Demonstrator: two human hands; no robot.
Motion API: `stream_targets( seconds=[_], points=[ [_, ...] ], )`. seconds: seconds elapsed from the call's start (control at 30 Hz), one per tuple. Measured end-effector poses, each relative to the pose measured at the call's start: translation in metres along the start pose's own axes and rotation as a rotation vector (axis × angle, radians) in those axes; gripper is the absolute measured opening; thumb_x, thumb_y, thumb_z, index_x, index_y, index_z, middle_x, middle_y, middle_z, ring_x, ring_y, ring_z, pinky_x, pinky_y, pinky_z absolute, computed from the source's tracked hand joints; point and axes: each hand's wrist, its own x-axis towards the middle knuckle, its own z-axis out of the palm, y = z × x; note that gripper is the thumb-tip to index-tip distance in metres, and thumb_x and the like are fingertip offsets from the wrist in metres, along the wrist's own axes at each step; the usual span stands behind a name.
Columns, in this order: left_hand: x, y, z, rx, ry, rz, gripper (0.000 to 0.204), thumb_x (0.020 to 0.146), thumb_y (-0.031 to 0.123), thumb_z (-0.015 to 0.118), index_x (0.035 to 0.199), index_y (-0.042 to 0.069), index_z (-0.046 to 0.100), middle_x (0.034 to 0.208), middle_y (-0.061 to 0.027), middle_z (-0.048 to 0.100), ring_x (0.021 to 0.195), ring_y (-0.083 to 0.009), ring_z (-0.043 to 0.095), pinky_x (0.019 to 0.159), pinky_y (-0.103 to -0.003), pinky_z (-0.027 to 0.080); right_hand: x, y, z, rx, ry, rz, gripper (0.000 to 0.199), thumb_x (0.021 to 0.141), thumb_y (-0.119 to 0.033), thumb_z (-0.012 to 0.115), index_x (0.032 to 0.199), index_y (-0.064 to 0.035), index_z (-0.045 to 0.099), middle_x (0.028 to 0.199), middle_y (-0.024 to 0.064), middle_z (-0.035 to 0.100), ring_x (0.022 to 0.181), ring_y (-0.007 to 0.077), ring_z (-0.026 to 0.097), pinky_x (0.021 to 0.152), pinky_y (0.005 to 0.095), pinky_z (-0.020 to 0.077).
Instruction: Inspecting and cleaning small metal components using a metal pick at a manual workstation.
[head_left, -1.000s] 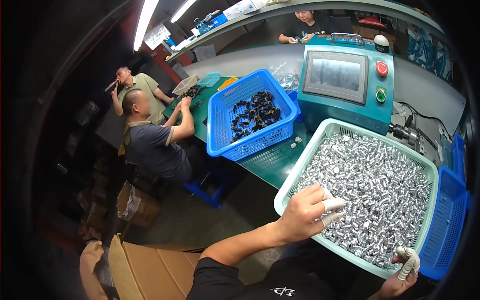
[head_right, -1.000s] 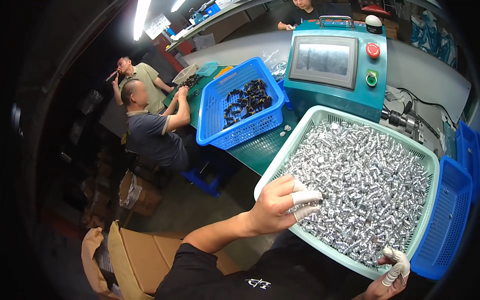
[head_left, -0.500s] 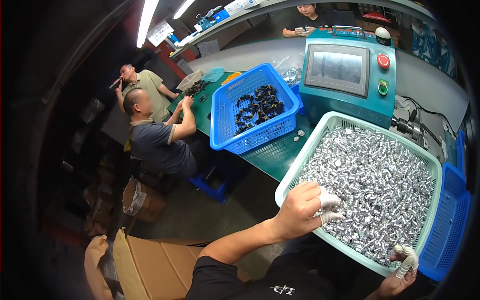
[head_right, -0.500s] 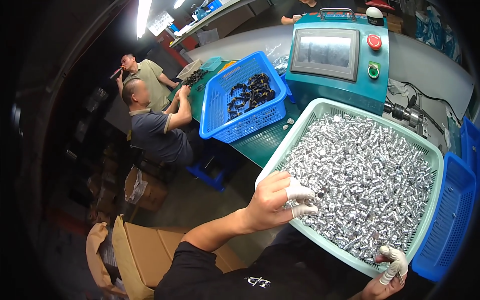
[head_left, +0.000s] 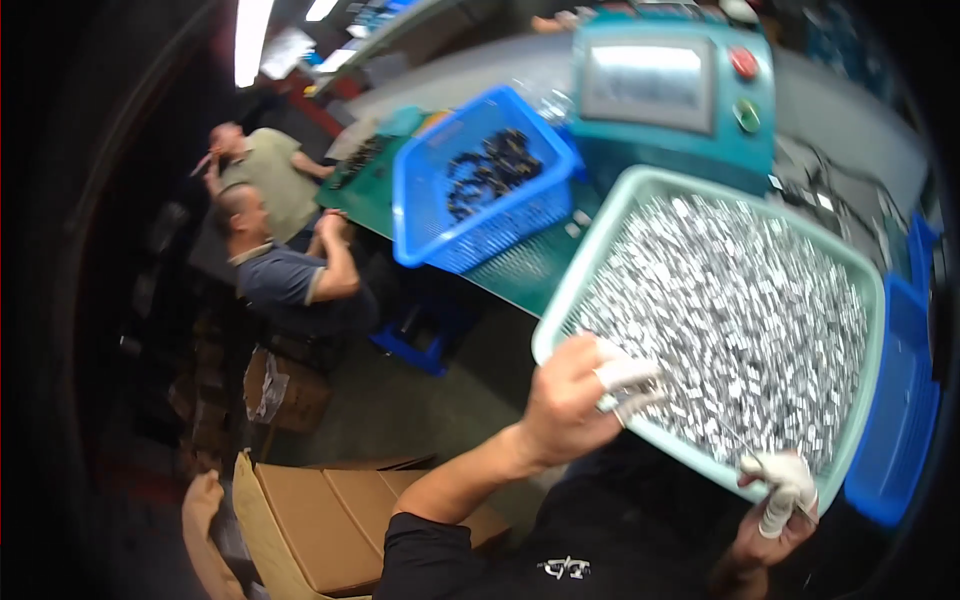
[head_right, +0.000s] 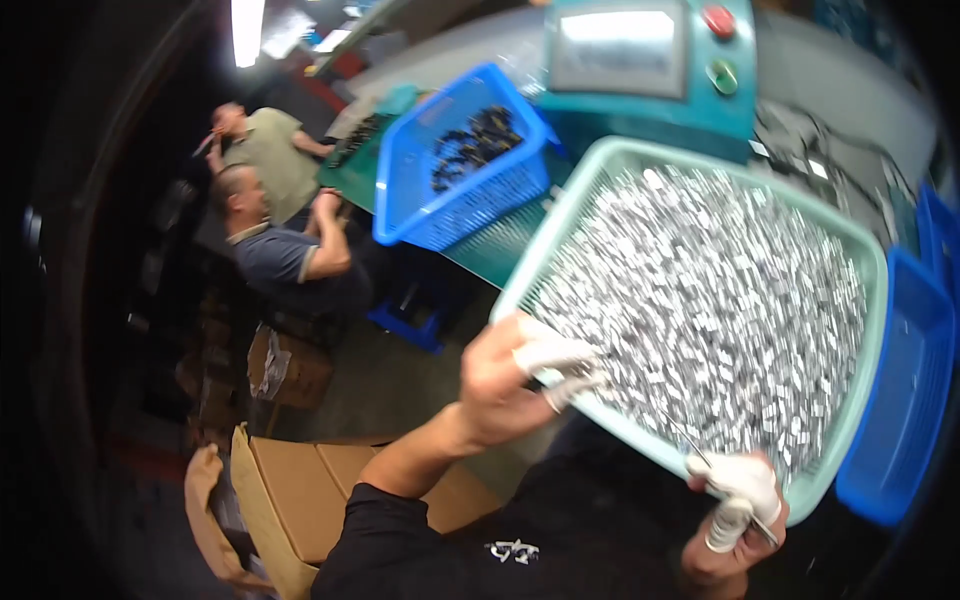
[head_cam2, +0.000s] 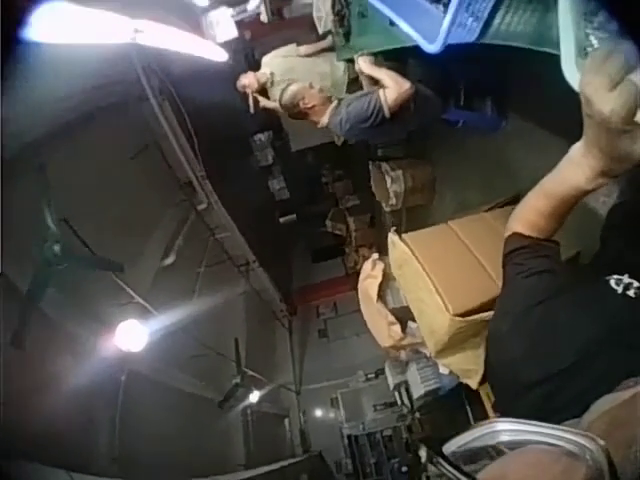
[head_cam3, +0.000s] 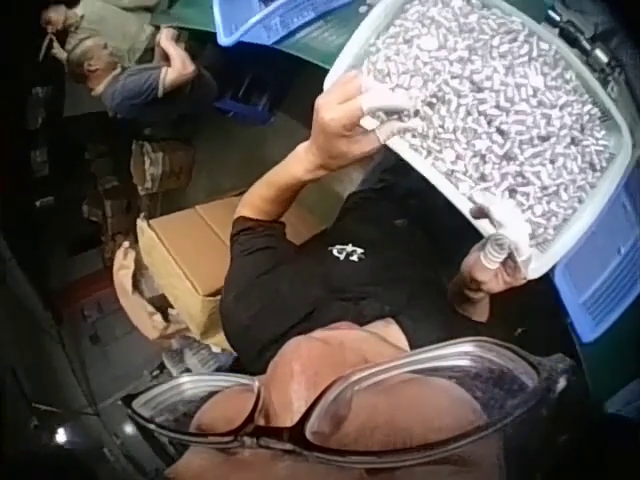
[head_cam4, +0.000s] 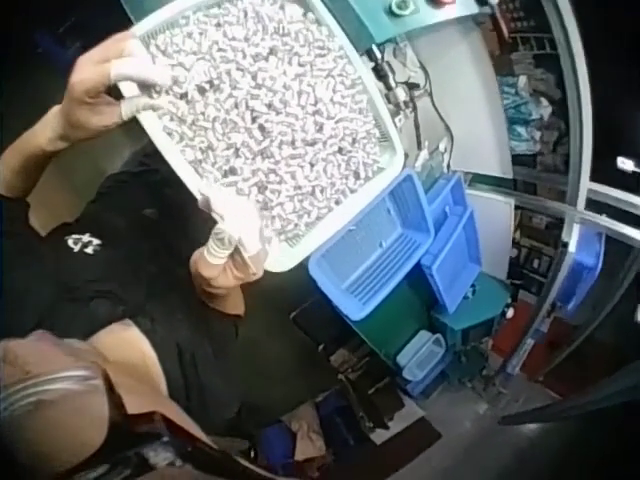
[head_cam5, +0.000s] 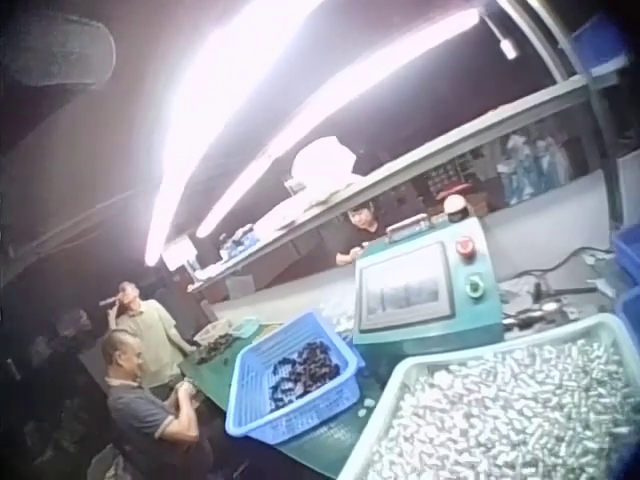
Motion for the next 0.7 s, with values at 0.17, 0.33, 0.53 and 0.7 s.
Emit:
stream_targets(
  seconds=[0.17, 0.33, 0.53, 0.7],
  points=[
    [-0.004, 0.004, -0.016, -0.052, 0.004, -0.042, 0.032, 0.066, 0.001, 0.084, 0.094, 0.004, 0.070, 0.083, -0.0060, 0.067, 0.069, -0.0172, 0.059, 0.059, -0.028, 0.046, 0.018, -0.002, 0.026, 0.270, -0.180, -0.209, 0.038, 0.098, -0.029, 0.055, 0.087, 0.0074, 0.055, 0.075, 0.0188, 0.062, 0.058, 0.0209, 0.059, 0.047, 0.0264, 0.0513],
    [-0.006, 0.000, -0.007, -0.165, -0.032, -0.075, 0.036, 0.067, 0.000, 0.084, 0.099, 0.004, 0.067, 0.082, -0.0056, 0.066, 0.070, -0.0140, 0.059, 0.060, -0.023, 0.047, 0.022, -0.014, 0.022, 0.237, -0.241, -0.066, 0.018, 0.081, -0.010, 0.073, 0.091, 0.0046, 0.069, 0.093, 0.0195, 0.070, 0.069, 0.0221, 0.068, 0.054, 0.0265, 0.0534],
    [-0.009, -0.002, -0.010, -0.208, -0.059, -0.153, 0.037, 0.064, 0.000, 0.084, 0.095, 0.004, 0.063, 0.080, -0.0045, 0.059, 0.072, -0.0135, 0.052, 0.064, -0.025, 0.041, 0.019, -0.009, 0.038, 0.227, -0.267, -0.069, 0.023, 0.079, -0.009, 0.073, 0.096, 0.0062, 0.069, 0.093, 0.0216, 0.069, 0.068, 0.0233, 0.067, 0.052, 0.0263, 0.0529],
    [-0.011, -0.012, -0.018, -0.214, -0.060, -0.112, 0.039, 0.065, -0.002, 0.085, 0.099, 0.005, 0.067, 0.079, -0.0028, 0.065, 0.069, -0.0134, 0.057, 0.058, -0.022, 0.044, 0.021, 0.000, 0.061, 0.219, -0.212, -0.058, 0.025, 0.079, -0.014, 0.075, 0.094, 0.0052, 0.070, 0.090, 0.0194, 0.068, 0.063, 0.0222, 0.065, 0.048, 0.0270, 0.0507]
  ],
)
